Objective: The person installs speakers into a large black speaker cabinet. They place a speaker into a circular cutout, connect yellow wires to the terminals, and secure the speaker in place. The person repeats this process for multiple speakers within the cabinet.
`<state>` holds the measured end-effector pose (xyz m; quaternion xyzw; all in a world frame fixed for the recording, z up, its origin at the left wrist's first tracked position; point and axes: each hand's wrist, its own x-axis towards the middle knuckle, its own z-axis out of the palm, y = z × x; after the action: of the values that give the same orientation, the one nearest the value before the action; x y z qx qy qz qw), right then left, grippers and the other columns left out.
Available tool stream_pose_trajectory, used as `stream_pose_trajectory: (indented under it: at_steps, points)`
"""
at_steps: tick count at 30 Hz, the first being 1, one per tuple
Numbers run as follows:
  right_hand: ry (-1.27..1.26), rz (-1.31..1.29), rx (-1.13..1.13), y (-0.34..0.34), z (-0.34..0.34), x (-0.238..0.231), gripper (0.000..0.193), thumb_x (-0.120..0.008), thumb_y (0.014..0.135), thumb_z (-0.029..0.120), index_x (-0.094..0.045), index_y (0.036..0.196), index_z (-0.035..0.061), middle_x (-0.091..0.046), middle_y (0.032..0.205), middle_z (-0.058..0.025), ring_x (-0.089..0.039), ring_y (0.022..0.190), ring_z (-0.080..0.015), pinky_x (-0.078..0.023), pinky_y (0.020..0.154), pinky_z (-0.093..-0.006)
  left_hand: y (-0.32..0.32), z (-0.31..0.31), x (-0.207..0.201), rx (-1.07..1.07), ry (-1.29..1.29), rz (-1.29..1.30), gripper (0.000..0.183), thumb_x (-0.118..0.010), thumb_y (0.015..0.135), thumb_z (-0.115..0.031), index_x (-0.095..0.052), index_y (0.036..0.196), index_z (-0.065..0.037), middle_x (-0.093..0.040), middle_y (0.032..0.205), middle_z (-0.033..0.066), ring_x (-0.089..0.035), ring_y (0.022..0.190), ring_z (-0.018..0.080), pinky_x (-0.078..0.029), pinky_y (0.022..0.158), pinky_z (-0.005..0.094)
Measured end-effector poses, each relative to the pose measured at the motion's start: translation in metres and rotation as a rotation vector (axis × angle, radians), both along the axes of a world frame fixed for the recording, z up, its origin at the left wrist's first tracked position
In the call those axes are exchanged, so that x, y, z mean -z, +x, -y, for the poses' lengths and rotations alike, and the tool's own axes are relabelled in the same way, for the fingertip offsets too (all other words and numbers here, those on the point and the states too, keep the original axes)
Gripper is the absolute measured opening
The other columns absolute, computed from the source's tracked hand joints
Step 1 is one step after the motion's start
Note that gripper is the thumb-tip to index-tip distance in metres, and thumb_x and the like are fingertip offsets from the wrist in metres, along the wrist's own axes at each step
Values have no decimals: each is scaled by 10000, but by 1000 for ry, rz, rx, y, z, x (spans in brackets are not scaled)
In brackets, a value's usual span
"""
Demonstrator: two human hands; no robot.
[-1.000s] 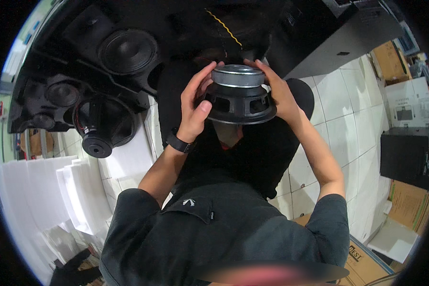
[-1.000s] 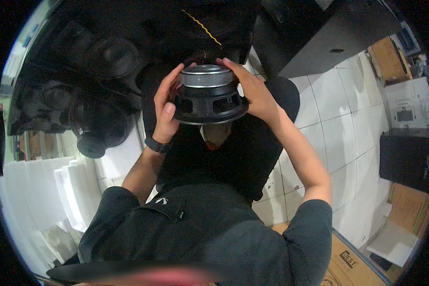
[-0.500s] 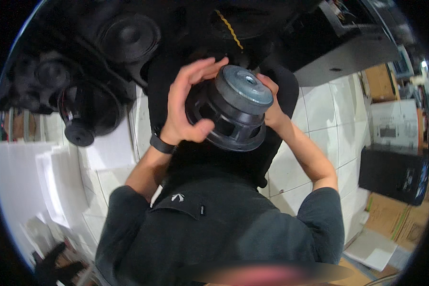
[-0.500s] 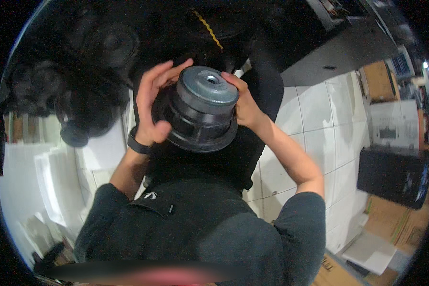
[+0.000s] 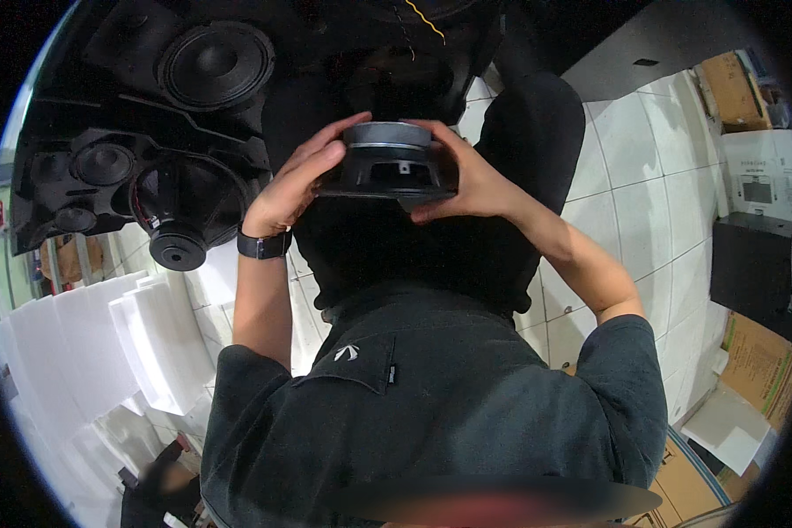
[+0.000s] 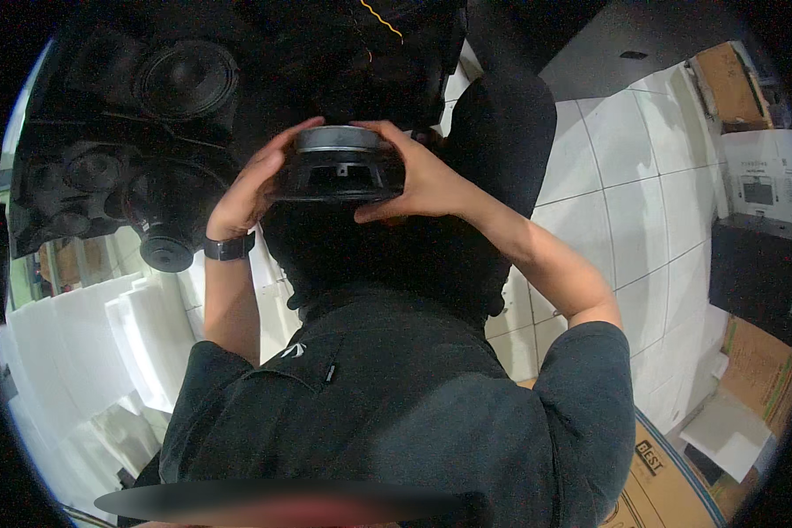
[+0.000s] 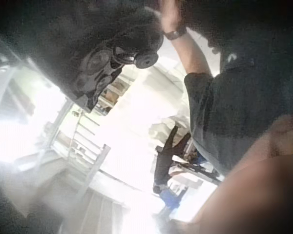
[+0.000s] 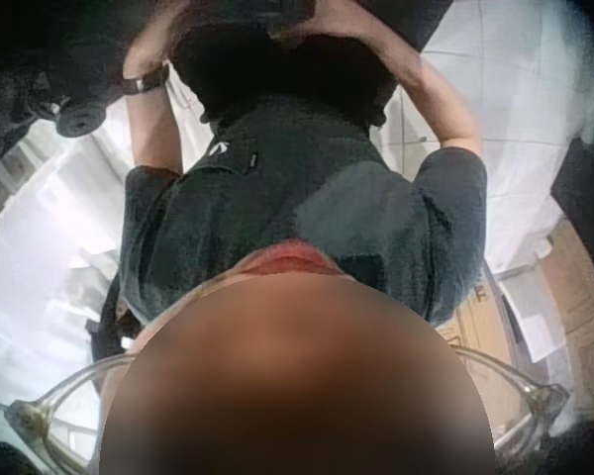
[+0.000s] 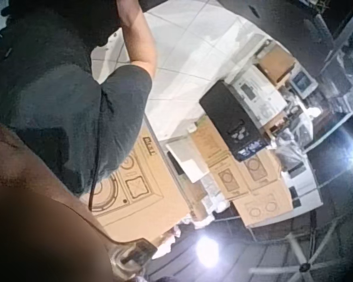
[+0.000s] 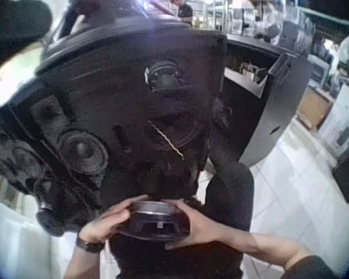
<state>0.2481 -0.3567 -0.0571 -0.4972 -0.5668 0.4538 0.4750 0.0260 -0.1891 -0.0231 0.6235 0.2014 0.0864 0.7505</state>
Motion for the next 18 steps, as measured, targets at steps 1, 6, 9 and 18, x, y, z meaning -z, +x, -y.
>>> stream_pose_trajectory:
  at_steps: [1,6,9,18]
  points:
    - [-14,9,4,-3,-2,0,1028,-966,661,306,-391,1483,83,-558,1395,-151,-553,1297,-306,-435,1109,-427,2,-2,0,35,-17,-84,911,-672,865,-651,-474,1485,-15,-581,1381,173,-547,1288,273,-413,1081,339]
    - [-59,165,-127,1,-15,-10,1122,-964,652,382,-312,1521,104,-591,1352,-226,-626,1203,-385,-506,1040,-443,21,-7,10,54,84,-376,819,-747,852,-535,-507,1439,-17,-606,1333,162,-592,1218,268,-465,1045,363]
    - [-18,288,-260,19,-14,-18,1318,-978,615,395,-147,1602,125,-571,1357,-249,-613,1225,-384,-481,1077,-462,20,4,13,-81,55,-299,1007,-799,727,-601,-478,1466,3,-573,1374,195,-586,1242,310,-462,1055,385]
    - [92,-335,-367,42,-31,-1,1356,-986,624,200,-84,1633,124,-332,1532,-183,-419,1419,-324,-489,1093,-450,24,14,11,-126,-282,341,1307,-796,552,-665,-305,1566,-2,-562,1361,297,-617,1228,413,-525,1036,454]
